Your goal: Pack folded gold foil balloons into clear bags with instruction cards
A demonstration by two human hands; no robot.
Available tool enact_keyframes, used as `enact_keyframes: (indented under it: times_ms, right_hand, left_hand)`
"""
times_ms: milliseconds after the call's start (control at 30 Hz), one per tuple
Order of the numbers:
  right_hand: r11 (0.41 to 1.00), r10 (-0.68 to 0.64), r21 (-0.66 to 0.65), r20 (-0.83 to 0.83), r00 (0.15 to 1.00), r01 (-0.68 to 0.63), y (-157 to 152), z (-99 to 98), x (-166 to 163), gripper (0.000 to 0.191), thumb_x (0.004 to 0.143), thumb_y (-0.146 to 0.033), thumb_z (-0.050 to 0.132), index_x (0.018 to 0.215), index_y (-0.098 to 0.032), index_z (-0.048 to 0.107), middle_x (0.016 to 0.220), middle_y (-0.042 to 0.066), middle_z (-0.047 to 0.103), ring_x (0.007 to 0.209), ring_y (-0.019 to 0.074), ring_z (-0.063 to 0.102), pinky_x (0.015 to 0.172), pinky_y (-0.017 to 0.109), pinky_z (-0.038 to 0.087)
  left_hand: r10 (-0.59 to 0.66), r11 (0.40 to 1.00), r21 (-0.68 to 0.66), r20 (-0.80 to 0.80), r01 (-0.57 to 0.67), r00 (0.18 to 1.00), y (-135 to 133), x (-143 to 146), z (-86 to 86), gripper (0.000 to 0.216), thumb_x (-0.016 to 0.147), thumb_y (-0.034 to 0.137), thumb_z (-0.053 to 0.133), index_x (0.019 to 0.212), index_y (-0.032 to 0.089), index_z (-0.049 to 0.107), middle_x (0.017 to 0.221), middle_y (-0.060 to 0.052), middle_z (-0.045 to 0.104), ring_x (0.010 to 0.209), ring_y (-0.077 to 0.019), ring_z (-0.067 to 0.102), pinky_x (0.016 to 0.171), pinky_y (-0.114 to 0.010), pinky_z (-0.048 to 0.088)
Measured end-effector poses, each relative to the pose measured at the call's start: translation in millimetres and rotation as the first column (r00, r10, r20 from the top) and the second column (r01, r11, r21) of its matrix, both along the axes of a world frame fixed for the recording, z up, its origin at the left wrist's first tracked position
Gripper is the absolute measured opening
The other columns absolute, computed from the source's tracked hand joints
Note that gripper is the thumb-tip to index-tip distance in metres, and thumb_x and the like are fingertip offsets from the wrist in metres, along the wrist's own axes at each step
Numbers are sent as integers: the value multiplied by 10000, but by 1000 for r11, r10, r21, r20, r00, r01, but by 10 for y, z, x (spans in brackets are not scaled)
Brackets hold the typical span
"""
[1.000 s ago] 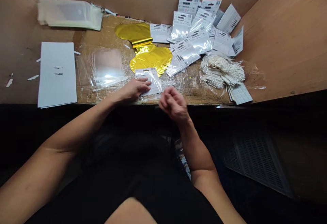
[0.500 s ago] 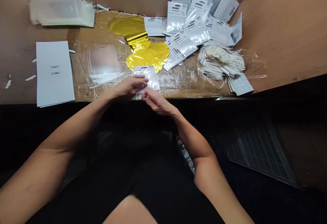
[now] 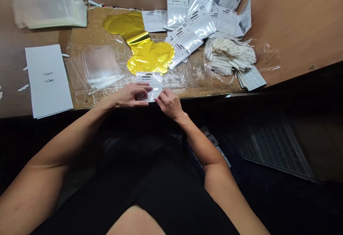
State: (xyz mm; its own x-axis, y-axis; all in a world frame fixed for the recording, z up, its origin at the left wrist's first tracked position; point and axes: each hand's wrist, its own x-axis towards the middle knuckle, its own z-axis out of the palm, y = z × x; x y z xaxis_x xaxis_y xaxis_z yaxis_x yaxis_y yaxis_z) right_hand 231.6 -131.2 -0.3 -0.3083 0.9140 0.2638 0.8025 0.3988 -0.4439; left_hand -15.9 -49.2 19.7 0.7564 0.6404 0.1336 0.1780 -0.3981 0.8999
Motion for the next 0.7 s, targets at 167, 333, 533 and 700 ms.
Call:
enact_keyframes:
  times_ms: [167,333,533,700]
  right_hand:
    - [894,-431,-148,-23,902,424,-214,109,-283,371,1064,-442,648,1273,-139,598,992,134,707,828,246,656,792,361,482]
    - [983,-180,-88,-305,935,161,-254,88,-358,200,1066,-289,606,1240,-198,567,698,-49,607,582,147,589,632,263,474]
    - [851,-348,277,-337,875,445,1228,1223,1004,235,1113,-364,560,1062,-159,662,859,66,711,755,137,654,756,306,504]
    - [957,-273,92,-48,961,277,2204,1289,1138,354,974,-532,763,841,-206,726,848,127,725,749,225,672,757,417,531]
  left_hand:
    - [95,958,275,-36,-82,995,-144,-16,-133,143,993,263,678,1067,201,784,1284,-110,795,1368,-334,662,1238,-546,461]
    - [155,848,493,121,-194,981,-395,-184,-124,213,1037,162,582,1130,224,764,1286,-92,808,1294,-294,727,1077,-492,614]
    - [478,689,489,249,-535,843,-482,-474,108,165,1013,170,650,1097,201,788,1134,-75,841,1049,-238,804,940,-378,657]
    - [574,719,415,98,-558,813,-501,-680,140,202,1027,232,633,1099,187,816,1052,-60,850,930,-219,813,842,-327,664]
